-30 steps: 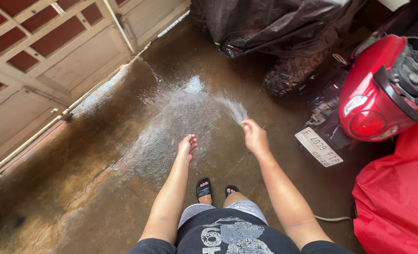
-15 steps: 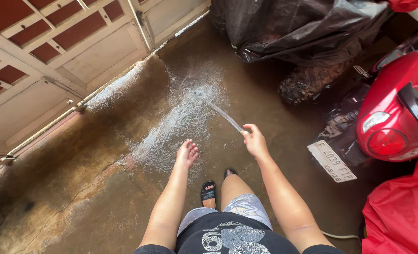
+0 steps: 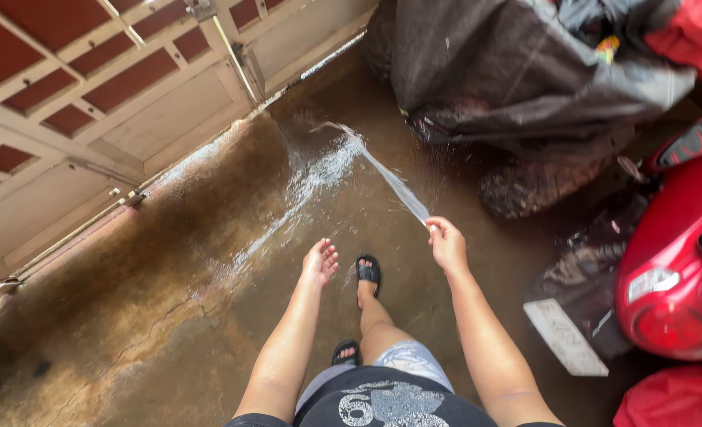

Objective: The person uses a hose to spray water on the floor and a pair of beige clogs in a garage. They rinse the clogs and then continue spraying the floor around parked scooters and a covered vehicle.

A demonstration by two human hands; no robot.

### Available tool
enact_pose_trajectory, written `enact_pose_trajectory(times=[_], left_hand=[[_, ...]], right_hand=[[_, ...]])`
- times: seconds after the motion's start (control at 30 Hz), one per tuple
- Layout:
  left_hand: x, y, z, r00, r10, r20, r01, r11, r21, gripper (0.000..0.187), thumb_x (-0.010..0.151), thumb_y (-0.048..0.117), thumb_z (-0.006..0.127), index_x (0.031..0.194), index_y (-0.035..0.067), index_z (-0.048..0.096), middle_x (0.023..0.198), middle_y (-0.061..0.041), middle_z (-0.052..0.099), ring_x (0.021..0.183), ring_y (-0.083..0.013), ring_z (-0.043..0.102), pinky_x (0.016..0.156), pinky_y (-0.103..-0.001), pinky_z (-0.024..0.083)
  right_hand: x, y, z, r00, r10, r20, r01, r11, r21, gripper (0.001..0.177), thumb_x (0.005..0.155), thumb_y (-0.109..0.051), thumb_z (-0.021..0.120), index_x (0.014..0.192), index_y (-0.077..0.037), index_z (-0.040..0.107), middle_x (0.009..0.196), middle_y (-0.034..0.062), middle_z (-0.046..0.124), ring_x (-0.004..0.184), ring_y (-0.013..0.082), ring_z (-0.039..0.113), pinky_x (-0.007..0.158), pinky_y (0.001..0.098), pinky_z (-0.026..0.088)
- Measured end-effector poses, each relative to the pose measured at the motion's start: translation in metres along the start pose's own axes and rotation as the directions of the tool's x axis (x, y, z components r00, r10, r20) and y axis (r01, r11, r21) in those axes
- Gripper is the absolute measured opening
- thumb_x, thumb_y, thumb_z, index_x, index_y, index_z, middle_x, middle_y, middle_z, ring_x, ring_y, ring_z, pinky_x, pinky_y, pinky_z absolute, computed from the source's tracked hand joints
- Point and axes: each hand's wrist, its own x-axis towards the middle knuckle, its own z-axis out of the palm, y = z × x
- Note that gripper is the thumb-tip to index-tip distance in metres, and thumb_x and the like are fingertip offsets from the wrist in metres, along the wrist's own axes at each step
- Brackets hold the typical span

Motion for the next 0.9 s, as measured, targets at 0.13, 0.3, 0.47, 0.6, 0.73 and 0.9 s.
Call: enact_pose_trajectory(times=[0.13, 0.3, 0.47, 0.6, 0.73, 0.9], left_hand=[[0.031, 0.042, 0.050, 1.000, -0.004, -0.031, 0.003, 1.000, -0.013, 0.022, 0.096, 0.042, 0.065, 0.107, 0.023, 0.069, 0.091, 0.006, 0.066, 0.081, -0.0137, 0.062, 0.075, -0.036, 0.047], [0.065, 0.085, 0.102, 1.000, -0.016, -0.021, 0.015, 0.997, -0.079, 0.020, 0.096, 0.041, 0.064, 0.105, 0.024, 0.067, 0.090, 0.005, 0.066, 0.082, -0.0147, 0.062, 0.075, -0.037, 0.047], [0.090, 0.115, 0.134, 1.000, -0.007, -0.011, 0.005, 0.991, -0.132, 0.019, 0.096, 0.041, 0.064, 0.104, 0.024, 0.068, 0.089, 0.005, 0.065, 0.082, -0.0150, 0.060, 0.076, -0.037, 0.047], [0.100, 0.137, 0.148, 1.000, 0.005, -0.008, -0.006, 0.990, -0.144, 0.018, 0.096, 0.040, 0.064, 0.103, 0.024, 0.068, 0.090, 0.005, 0.066, 0.083, -0.0151, 0.061, 0.077, -0.038, 0.048], [0.109, 0.166, 0.159, 1.000, 0.013, 0.010, -0.012, 0.991, -0.132, 0.017, 0.096, 0.041, 0.064, 0.102, 0.025, 0.067, 0.090, 0.006, 0.066, 0.083, -0.0154, 0.062, 0.077, -0.038, 0.048], [0.117, 0.205, 0.164, 0.999, 0.010, 0.037, -0.006, 0.995, -0.104, 0.017, 0.095, 0.041, 0.063, 0.102, 0.026, 0.068, 0.092, 0.006, 0.065, 0.083, -0.0149, 0.062, 0.077, -0.038, 0.048]], right_hand=[[0.077, -0.028, 0.000, 0.995, 0.097, 0.011, -0.096, 0.994, -0.058, 0.021, 0.102, -0.016, 0.056, 0.113, -0.018, 0.074, 0.070, -0.0036, 0.057, 0.064, 0.0064, 0.050, 0.060, 0.0264, 0.043], [0.165, -0.077, -0.006, 0.988, 0.148, -0.035, -0.151, 0.983, -0.108, 0.017, 0.101, -0.019, 0.060, 0.112, -0.017, 0.074, 0.069, -0.0022, 0.057, 0.064, 0.0068, 0.051, 0.061, 0.0275, 0.044], [0.222, -0.115, -0.015, 0.996, 0.085, -0.041, -0.090, 0.989, -0.121, 0.018, 0.102, -0.019, 0.058, 0.112, -0.017, 0.073, 0.069, -0.0023, 0.058, 0.063, 0.0069, 0.052, 0.061, 0.0277, 0.045], [0.247, -0.137, -0.018, 0.994, 0.105, -0.022, -0.107, 0.981, -0.164, 0.017, 0.102, -0.020, 0.058, 0.112, -0.018, 0.072, 0.067, -0.0015, 0.057, 0.061, 0.0079, 0.051, 0.059, 0.0288, 0.044], [0.264, -0.159, -0.008, 0.990, 0.139, 0.024, -0.134, 0.982, -0.135, 0.018, 0.102, -0.020, 0.057, 0.110, -0.019, 0.073, 0.067, -0.0019, 0.056, 0.059, 0.0072, 0.048, 0.054, 0.0288, 0.041], [0.273, -0.187, 0.010, 0.984, 0.176, 0.026, -0.172, 0.978, -0.119, 0.015, 0.101, -0.021, 0.059, 0.108, -0.018, 0.072, 0.066, -0.0019, 0.055, 0.054, 0.0075, 0.045, 0.049, 0.0295, 0.036]])
